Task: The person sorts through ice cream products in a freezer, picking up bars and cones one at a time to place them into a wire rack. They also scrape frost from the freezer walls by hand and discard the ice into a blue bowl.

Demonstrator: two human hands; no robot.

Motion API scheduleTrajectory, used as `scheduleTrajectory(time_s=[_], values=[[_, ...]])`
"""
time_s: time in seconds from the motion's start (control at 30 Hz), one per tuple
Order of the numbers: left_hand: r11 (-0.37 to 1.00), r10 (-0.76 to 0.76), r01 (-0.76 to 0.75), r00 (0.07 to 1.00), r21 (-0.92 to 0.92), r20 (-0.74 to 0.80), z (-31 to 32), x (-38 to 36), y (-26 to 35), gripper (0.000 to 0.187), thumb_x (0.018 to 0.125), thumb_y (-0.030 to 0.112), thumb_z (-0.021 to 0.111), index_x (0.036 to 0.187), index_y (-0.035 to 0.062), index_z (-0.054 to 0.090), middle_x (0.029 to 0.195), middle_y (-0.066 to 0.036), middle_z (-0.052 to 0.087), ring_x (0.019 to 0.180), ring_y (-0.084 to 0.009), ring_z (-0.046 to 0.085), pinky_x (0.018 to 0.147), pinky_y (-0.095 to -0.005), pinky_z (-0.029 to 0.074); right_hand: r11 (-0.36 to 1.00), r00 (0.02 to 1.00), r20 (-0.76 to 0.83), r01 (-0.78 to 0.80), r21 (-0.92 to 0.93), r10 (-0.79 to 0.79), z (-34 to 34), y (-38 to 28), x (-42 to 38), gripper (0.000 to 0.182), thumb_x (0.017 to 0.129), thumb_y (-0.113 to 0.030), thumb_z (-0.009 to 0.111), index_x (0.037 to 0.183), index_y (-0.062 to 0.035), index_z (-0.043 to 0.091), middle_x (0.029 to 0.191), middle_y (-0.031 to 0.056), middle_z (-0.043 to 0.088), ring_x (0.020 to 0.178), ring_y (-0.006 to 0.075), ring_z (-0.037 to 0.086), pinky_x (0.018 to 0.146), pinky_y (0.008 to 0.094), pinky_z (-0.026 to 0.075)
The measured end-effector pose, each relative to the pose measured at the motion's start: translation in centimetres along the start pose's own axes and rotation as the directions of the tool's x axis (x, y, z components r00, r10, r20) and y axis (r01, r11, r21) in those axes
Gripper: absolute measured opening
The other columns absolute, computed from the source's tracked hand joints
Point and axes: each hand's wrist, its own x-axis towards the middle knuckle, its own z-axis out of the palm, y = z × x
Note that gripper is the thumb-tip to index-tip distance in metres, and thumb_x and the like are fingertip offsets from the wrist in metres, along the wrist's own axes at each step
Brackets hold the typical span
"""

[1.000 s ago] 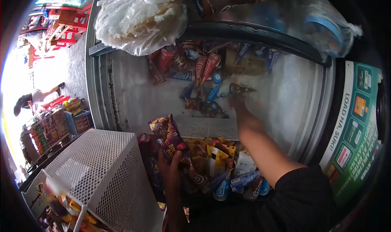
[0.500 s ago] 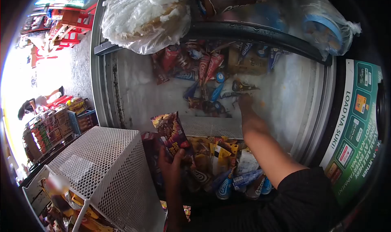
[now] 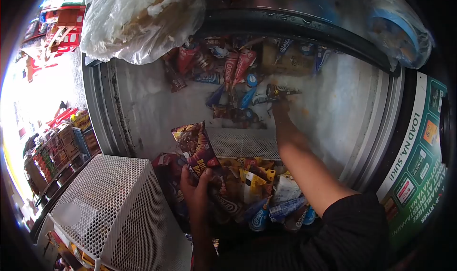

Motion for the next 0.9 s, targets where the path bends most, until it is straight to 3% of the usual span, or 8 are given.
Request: scheduleTrajectory(time_s=[0.13, 0.2, 0.33, 0.4, 0.73, 0.83, 0.87, 0.9], values=[[1.0, -0.005, 0.006, 0.999, 0.014, -0.05, -0.3, 0.1, -0.3, 0.029, 0.084, 0.007, 0.064, 0.109, 0.0, 0.051, 0.096, -0.004, 0.061, 0.083, -0.0101, 0.059, 0.075, -0.0245, 0.048, 0.45, 0.987, 0.121, -0.156, 0.879, 0.107, 1.1, 1.4, 0.9, 0.039, 0.09, -0.033, 0.053, 0.111, -0.0003, 0.06, 0.104, 0.0081, 0.062, 0.091, 0.0187, 0.057, 0.084, 0.031, 0.044], [1.0, -0.024, 0.024, 0.999, 0.011, -0.035, -0.3, 0.3, -0.2, 0.028, 0.084, 0.007, 0.064, 0.109, 0.0001, 0.052, 0.096, -0.004, 0.061, 0.083, -0.01, 0.059, 0.074, -0.0244, 0.048, 0.976, 0.992, -0.013, 0.117, -0.183, -0.122, -0.3, 0.2, -0.5, 0.04, 0.092, -0.037, 0.049, 0.109, -0.0024, 0.062, 0.101, 0.0067, 0.063, 0.091, 0.018, 0.058, 0.083, 0.0308, 0.045], [1.0, -0.003, 0.003, 1.0, 0.015, 0.013, 0.2, 1.1, -0.8, 0.027, 0.084, 0.008, 0.065, 0.108, 0.0007, 0.053, 0.095, -0.004, 0.062, 0.081, -0.0094, 0.059, 0.072, -0.0237, 0.049, 0.975, 0.995, -0.042, -0.08, 0.205, 0.09, 0.1, -1.1, -0.9, 0.036, 0.092, -0.031, 0.047, 0.11, -0.0041, 0.062, 0.103, 0.01, 0.064, 0.094, 0.0198, 0.059, 0.082, 0.0322, 0.047], [0.999, 0.018, -0.018, 1.0, 0.03, 0.017, 0.7, 1.1, -1.0, 0.027, 0.084, 0.007, 0.065, 0.107, 0.0006, 0.053, 0.094, -0.003, 0.062, 0.081, -0.0092, 0.059, 0.072, -0.0236, 0.049, 0.81, 0.993, -0.029, 0.08, -0.581, -0.119, -0.6, -3.3, -2.5, 0.032, 0.09, -0.029, 0.05, 0.111, -0.0082, 0.062, 0.107, 0.0121, 0.064, 0.098, 0.0221, 0.061, 0.081, 0.034, 0.049], [0.99, 0.14, -0.14, 0.971, -0.015, 0.194, 0.9, -0.6, -0.2, 0.024, 0.086, 0.005, 0.063, 0.108, -0.0008, 0.054, 0.095, -0.002, 0.061, 0.083, -0.0074, 0.056, 0.076, -0.0222, 0.045, 0.489, 0.993, 0.071, 0.017, -0.872, 0.093, -5.8, -8.5, -7.5, 0.03, 0.081, -0.023, 0.061, 0.109, -0.0122, 0.063, 0.115, 0.0143, 0.061, 0.105, 0.0258, 0.061, 0.081, 0.0367, 0.051], [0.986, 0.154, -0.137, 0.966, -0.095, 0.208, 0.3, -1.6, -0.1, 0.024, 0.087, 0.007, 0.062, 0.109, -0.0012, 0.054, 0.096, -0.002, 0.061, 0.085, -0.0075, 0.055, 0.077, -0.0224, 0.044, 0.263, 0.844, 0.256, 0.412, -0.872, -0.472, -8.3, -7.0, -6.2, 0.027, 0.08, -0.02, 0.063, 0.104, -0.0097, 0.064, 0.115, 0.0149, 0.061, 0.103, 0.0235, 0.061, 0.076, 0.0339, 0.051], [0.985, 0.16, -0.142, 0.965, -0.098, 0.21, -0.3, -1.9, -0.2, 0.024, 0.087, 0.007, 0.062, 0.109, -0.0012, 0.054, 0.096, -0.002, 0.061, 0.085, -0.0075, 0.055, 0.077, -0.0224, 0.044, 0.898, 0.977, 0.144, 0.2, -0.392, -0.155, -9.0, -10.1, -6.1, 0.025, 0.078, -0.016, 0.064, 0.102, -0.0081, 0.064, 0.108, 0.0143, 0.063, 0.095, 0.0225, 0.063, 0.072, 0.0336, 0.05], [0.987, 0.159, -0.146, 0.959, -0.072, 0.235, -0.9, -2.0, -0.3, 0.024, 0.088, 0.008, 0.061, 0.109, -0.0013, 0.054, 0.097, -0.002, 0.061, 0.085, -0.0076, 0.055, 0.078, -0.0226, 0.044, 0.921, 0.943, 0.288, -0.254, 0.294, 0.168, -9.9, -13.2, -6.9, 0.024, 0.077, -0.011, 0.065, 0.1, -0.0064, 0.064, 0.101, 0.0136, 0.065, 0.088, 0.0216, 0.064, 0.069, 0.0333, 0.05]])
